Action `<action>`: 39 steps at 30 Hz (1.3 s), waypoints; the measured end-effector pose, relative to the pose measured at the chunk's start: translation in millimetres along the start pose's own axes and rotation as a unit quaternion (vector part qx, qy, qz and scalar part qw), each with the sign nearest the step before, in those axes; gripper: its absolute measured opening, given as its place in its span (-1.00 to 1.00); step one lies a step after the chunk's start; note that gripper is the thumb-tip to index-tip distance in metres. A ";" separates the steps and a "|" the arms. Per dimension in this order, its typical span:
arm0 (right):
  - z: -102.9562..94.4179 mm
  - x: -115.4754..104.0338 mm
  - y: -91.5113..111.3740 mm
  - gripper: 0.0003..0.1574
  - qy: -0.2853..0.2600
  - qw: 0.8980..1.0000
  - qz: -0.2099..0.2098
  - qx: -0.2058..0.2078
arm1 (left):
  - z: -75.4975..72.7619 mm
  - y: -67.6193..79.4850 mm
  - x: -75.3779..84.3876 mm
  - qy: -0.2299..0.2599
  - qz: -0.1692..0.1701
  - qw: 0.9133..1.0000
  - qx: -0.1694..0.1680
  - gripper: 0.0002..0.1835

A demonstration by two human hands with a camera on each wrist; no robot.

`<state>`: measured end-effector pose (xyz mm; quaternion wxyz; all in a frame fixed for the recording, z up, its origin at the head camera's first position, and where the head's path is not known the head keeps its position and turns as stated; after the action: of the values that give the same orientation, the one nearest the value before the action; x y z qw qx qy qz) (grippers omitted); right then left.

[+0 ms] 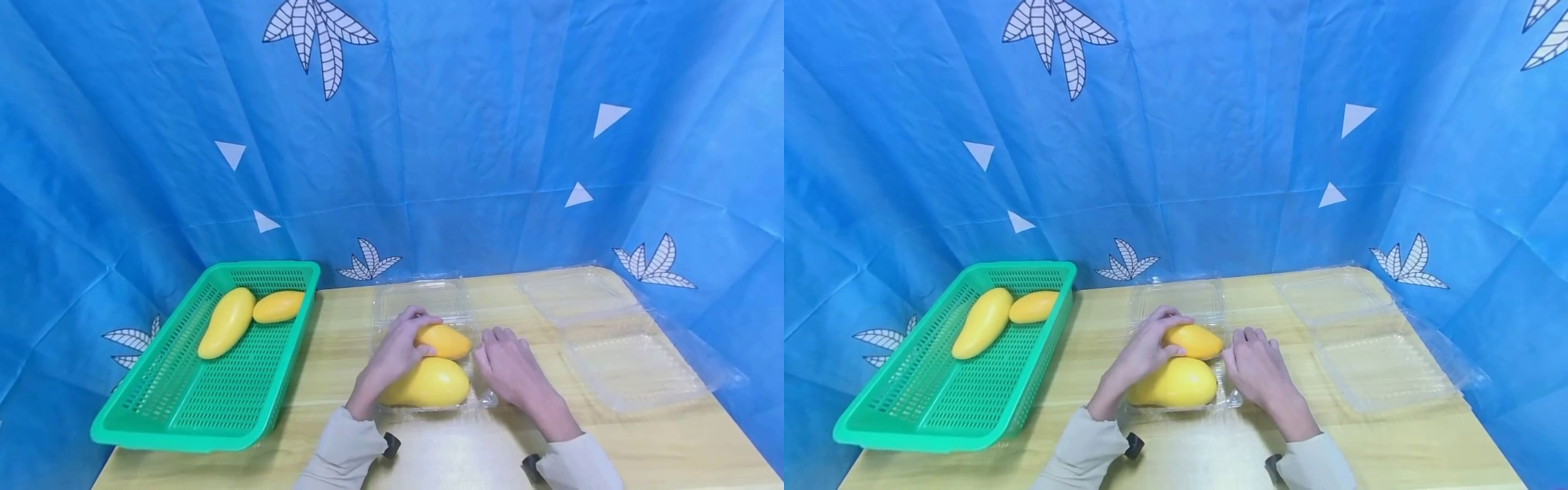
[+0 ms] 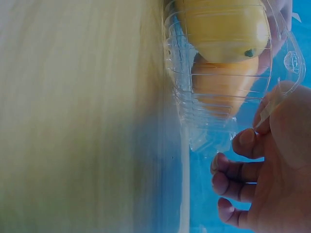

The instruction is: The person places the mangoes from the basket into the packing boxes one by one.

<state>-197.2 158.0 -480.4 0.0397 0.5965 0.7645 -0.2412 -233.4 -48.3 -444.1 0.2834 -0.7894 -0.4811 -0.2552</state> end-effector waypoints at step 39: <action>-1.2 -1.3 -0.6 -0.75 -0.003 1.000 -0.002 0.000 | -2.1 2.2 2.8 -0.116 0.031 0.993 0.001 -0.52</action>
<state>-197.2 157.2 -478.7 0.0413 0.5943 0.7657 -0.2426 -230.5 -48.9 -441.2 0.2345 -0.8280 -0.4860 -0.1521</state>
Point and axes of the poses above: each hand's wrist, its own y-axis away from the middle knuckle, its own z-axis out of the palm, x = y × z, the point moved 3 cm from there along -y, towards the middle knuckle, and after that the axes turned 6 degrees about x, right-handed, at the moved point
